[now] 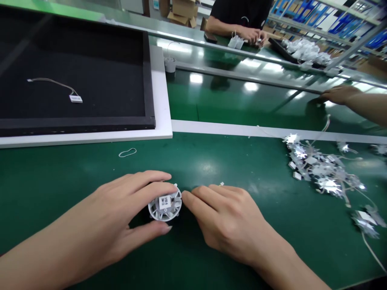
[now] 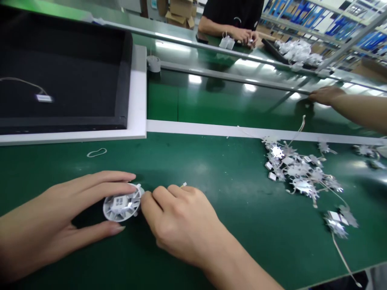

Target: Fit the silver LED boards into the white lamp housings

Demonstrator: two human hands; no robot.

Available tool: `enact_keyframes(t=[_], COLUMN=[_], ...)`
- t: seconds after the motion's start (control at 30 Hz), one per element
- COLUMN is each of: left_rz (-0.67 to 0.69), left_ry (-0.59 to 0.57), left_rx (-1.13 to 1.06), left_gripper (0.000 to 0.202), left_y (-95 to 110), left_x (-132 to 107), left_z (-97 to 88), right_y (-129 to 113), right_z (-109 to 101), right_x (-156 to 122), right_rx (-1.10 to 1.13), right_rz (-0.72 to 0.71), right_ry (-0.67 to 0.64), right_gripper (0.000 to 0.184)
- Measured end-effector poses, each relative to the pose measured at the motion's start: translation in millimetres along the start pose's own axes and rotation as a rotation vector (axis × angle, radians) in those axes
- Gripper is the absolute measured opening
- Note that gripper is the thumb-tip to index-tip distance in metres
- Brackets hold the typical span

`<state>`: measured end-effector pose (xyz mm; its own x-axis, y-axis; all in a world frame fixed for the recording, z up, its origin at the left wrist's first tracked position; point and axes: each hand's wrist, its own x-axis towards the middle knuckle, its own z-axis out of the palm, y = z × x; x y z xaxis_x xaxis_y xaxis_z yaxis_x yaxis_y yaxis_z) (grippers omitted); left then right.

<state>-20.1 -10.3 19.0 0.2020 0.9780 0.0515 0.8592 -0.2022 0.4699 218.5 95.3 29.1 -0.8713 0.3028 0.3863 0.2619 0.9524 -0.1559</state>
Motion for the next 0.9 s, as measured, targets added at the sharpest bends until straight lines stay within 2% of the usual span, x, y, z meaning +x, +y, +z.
enact_keyframes(t=[0.17,0.3,0.37,0.47,0.57,0.73,0.9], left_rz=[0.139,0.158,0.109,0.006,-0.097,-0.382,-0.506], left_ry=[0.017,0.0,0.023,0.086,0.139,0.129,0.105], left_rx=[0.06,-0.029,-0.132,-0.288,-0.448,-0.712,-0.942], left_gripper=[0.041,0.038,0.036,0.032,0.027,0.026,0.03], left_y=[-10.3,-11.7,-8.2,1.2,12.0,24.8,28.6], left_x=[3.1,8.5,10.3,11.4,11.0,10.4,12.1], left_z=[1.6,-0.4,-3.0,-8.9,-13.9,-15.5,-16.9], right_y=[1.2,2.0,2.6,2.4,1.2,0.0,-1.5], right_z=[2.0,3.9,4.7,5.3,4.8,1.4,-1.0], right_x=[-2.2,-2.4,-2.3,-2.9,-4.2,-4.8,1.4], right_rx=[0.043,0.036,0.049,0.081,0.099,0.111,0.16], right_rz=[0.007,0.012,0.028,0.031,0.003,-0.011,-0.018], right_ry=[0.012,0.026,0.058,0.172,0.253,0.215,0.212], right_gripper=[0.038,0.038,0.036,0.026,0.033,0.039,0.034])
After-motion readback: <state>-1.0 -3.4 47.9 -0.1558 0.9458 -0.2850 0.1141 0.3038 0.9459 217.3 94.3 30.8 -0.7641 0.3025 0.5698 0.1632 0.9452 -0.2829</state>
